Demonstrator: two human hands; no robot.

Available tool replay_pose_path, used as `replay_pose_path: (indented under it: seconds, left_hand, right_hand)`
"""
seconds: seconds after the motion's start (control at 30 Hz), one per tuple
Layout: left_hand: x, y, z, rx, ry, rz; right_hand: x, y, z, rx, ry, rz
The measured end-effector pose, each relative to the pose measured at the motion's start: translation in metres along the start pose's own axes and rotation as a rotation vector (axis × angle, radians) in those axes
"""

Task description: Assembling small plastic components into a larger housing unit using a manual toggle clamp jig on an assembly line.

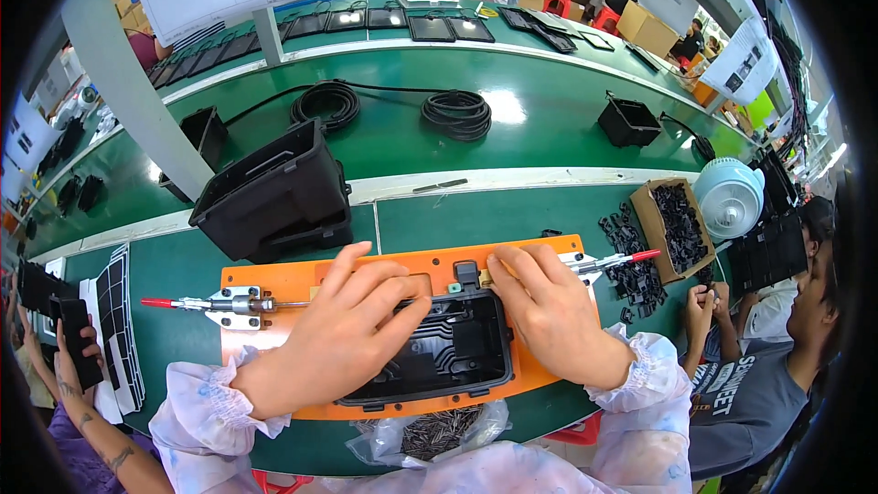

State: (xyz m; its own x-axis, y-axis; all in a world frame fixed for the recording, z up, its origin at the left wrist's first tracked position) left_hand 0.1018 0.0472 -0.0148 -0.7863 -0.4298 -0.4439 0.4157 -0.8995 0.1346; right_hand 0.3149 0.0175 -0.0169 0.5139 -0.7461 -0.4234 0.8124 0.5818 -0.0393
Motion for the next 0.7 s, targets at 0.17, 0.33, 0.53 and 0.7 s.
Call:
replay_pose_path:
  seconds: [0.17,0.33,0.53,0.7]
  left_hand:
    - [-0.017,0.001,-0.018,0.020,-0.012,-0.030]
    - [-0.023,0.001,-0.030,0.023,-0.020,-0.067]
    - [-0.027,0.007,-0.031,0.030,-0.010,-0.101]
    - [-0.029,0.006,-0.038,0.126,0.030,-0.060]
  right_hand:
    - [0.007,0.000,-0.007,0.023,-0.017,0.016]
    - [0.025,0.033,0.030,-0.046,0.151,-0.201]
    - [0.138,0.154,0.044,0.468,0.338,-0.758]
    - [0.156,0.188,-0.020,-1.536,1.059,-1.083]
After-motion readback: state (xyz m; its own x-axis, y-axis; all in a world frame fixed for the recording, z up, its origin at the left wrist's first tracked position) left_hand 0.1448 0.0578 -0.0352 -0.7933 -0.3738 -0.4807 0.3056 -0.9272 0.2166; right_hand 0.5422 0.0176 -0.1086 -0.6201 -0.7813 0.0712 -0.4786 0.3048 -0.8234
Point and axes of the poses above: each hand's wrist, its own x-axis away from the middle knuckle, its own z-axis out of the back of the hand, y = z × x, the point moved 4 cm from there along -x, towards the middle knuckle, and after that the axes turned 4 degrees about -x, right-handed, at the moved point
